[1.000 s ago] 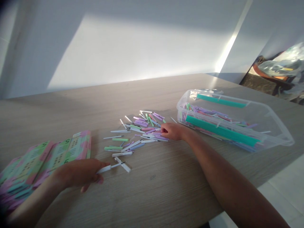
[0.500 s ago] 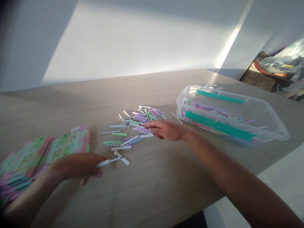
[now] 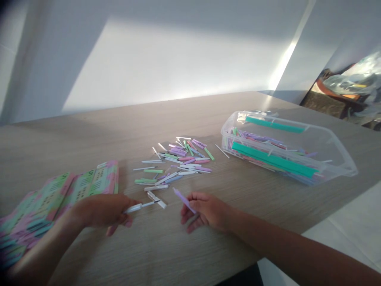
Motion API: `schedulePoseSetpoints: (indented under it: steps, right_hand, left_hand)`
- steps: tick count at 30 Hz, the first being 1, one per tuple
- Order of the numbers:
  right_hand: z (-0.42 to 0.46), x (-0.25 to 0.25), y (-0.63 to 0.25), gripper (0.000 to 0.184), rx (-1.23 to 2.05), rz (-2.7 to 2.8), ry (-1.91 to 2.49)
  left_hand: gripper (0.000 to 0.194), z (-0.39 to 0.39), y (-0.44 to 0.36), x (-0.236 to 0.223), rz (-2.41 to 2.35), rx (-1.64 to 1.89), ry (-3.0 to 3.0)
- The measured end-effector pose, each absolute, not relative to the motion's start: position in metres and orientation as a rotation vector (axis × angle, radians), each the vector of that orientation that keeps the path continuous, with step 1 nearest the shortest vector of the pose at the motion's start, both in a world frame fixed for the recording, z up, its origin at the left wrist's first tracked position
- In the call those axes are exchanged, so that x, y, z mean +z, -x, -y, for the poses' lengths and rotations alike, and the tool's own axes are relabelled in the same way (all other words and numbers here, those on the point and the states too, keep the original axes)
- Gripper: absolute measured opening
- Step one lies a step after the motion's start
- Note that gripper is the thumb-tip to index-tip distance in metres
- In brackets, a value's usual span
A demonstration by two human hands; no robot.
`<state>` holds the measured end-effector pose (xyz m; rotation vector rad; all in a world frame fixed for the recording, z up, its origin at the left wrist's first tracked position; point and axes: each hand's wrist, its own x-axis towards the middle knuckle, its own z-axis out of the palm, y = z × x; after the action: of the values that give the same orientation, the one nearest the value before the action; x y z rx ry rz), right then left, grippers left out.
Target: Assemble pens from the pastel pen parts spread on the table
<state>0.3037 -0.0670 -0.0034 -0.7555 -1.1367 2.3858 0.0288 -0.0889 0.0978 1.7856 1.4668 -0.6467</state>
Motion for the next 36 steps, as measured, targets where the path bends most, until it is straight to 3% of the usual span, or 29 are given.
schedulePoseSetpoints:
  steps: [6, 11, 17, 23, 30, 36]
  right_hand:
    - [-0.031, -0.007, -0.251, 0.016, 2.259, 1.358, 0.594]
    - [-0.058, -0.008, -0.239, 0.019, 2.209, 1.393, 0.493]
    - [-0.07, 0.037, -0.264, 0.019, 1.845, 1.424, 0.51]
    - [-0.057, 0.04, -0.275, 0.018, 1.688, 1.431, 0.663]
    - [-0.025, 0.018, -0.264, 0.002, 1.593, 1.7, 0.749]
    - [0.015, 0.033, -0.25, 0.011, 0.983, 2.317, 0.649]
  left_hand:
    - [0.017, 0.092, -0.028, 0.104, -1.527, -0.609, -1.782]
    - [0.018, 0.089, -0.025, 0.103, -1.555, -0.612, -1.763]
    - [0.022, 0.085, -0.028, 0.104, -1.555, -0.661, -1.76]
    - [0.02, 0.087, -0.029, 0.102, -1.544, -0.658, -1.786]
    - [0.039, 0.082, -0.027, 0.095, -1.665, -0.654, -1.844]
    - [0.049, 0.077, -0.042, 0.089, -1.702, -0.609, -1.874]
